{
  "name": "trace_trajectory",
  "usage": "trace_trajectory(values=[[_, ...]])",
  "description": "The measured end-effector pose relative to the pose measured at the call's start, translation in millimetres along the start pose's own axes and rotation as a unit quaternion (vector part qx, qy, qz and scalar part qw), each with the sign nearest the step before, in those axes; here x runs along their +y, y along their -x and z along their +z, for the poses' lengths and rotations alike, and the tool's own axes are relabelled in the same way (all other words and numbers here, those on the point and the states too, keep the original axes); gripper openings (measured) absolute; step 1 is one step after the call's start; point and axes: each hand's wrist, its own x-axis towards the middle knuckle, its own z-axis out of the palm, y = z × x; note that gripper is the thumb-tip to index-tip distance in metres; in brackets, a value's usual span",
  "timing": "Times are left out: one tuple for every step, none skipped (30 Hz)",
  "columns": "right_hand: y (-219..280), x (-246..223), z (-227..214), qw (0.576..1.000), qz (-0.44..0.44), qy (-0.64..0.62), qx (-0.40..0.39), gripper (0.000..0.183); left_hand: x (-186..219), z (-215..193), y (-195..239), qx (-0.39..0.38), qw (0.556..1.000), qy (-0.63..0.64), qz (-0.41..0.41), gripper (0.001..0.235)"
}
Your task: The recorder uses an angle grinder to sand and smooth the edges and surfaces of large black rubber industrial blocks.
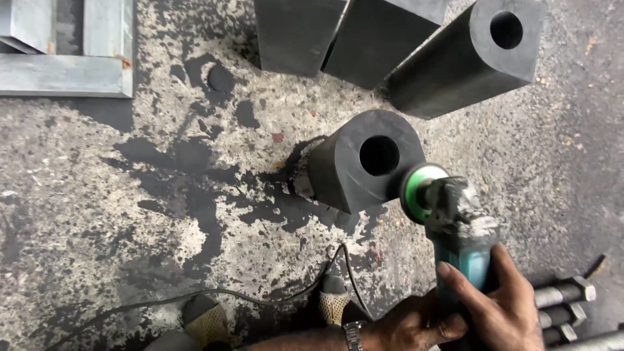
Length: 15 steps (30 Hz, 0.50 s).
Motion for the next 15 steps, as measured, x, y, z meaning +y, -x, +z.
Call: trace_trajectory(values=[[1,-11,4,0.999,0.014,0.028,0.003,0.067,0,1,-1,-0.002,1.000,0.021,0.015,0.095],[1,-10,3,0.999,0.015,0.030,0.004,0.067,6,0,-1,-0.004,1.000,0.023,0.017,0.095],[0,-9,2,0.998,0.033,0.051,0.008,0.067,13,-2,-1,-0.004,1.000,0.014,0.009,0.097],[2,-6,1,0.996,0.053,0.071,0.011,0.068,19,-2,1,-0.003,1.000,0.007,0.000,0.099],[5,-12,3,0.996,0.056,0.072,0.013,0.068,18,0,2,-0.004,1.000,0.009,-0.001,0.099],[7,-19,6,0.996,0.051,0.075,0.010,0.067,18,1,1,0.012,1.000,-0.008,0.005,0.099],[9,-26,8,0.996,0.046,0.078,0.007,0.066,18,1,1,0.029,0.999,-0.026,0.011,0.100],[11,-29,11,0.996,0.046,0.080,0.008,0.066,19,2,2,0.028,0.999,-0.024,0.012,0.100],[11,-33,14,0.995,0.047,0.085,0.009,0.065,20,2,4,0.047,0.998,-0.031,0.009,0.100],[13,-37,17,0.995,0.049,0.090,0.010,0.065,21,3,5,0.067,0.997,-0.035,0.005,0.101],[14,-38,20,0.994,0.051,0.092,0.011,0.065,20,3,7,0.066,0.997,-0.033,0.006,0.101],[14,-39,23,0.994,0.045,0.095,0.007,0.071,19,2,9,0.075,0.997,-0.035,0.003,0.101],[14,-40,26,0.995,0.039,0.097,0.002,0.077,18,1,10,0.084,0.996,-0.037,0.001,0.100],[12,-32,25,0.994,0.039,0.098,0.002,0.077,15,0,11,0.085,0.996,-0.035,0.001,0.100],[10,-25,23,0.996,0.014,0.092,-0.015,0.085,13,-2,12,0.085,0.996,-0.026,0.010,0.100]])
